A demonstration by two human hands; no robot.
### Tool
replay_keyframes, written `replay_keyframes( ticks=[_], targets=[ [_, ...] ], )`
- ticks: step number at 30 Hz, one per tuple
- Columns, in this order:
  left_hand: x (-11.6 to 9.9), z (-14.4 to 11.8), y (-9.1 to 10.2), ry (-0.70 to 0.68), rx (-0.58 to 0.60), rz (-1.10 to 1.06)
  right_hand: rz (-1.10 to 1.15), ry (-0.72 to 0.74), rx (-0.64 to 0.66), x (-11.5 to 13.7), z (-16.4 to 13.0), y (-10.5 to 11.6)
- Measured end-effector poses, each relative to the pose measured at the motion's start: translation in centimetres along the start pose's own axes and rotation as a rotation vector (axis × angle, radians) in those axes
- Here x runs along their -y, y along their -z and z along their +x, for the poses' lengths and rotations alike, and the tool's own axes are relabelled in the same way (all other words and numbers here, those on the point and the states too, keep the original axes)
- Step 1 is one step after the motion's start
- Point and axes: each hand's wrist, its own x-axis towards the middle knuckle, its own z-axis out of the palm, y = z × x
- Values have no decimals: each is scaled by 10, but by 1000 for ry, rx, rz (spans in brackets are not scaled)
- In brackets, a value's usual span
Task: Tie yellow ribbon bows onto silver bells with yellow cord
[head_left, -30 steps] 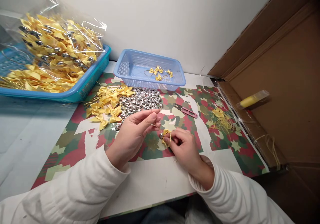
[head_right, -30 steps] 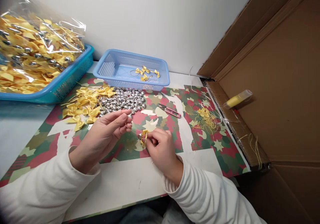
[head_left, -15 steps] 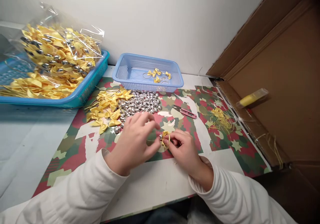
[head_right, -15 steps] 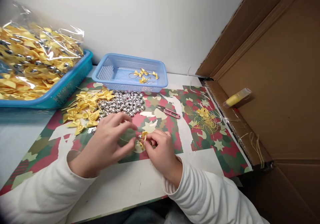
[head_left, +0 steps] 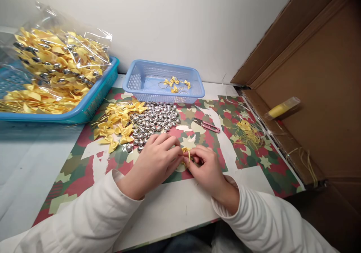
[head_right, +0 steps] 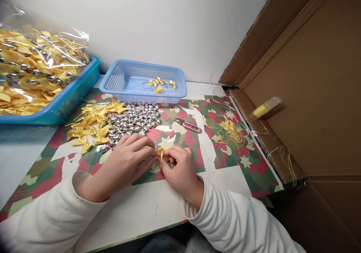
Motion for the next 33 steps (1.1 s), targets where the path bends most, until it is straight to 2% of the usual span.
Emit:
replay_keyframes(
  ticks=[5,20,33],
  targets=[
    [0,0,0,51,36,-41,-25,-1,-35,2,-1,0],
    [-2,2,-4,112,68,-241,23,3,-12,0,1,0],
    [-3,1,-4,105,72,-256,-20,7,-9,2,2,0]
  ],
)
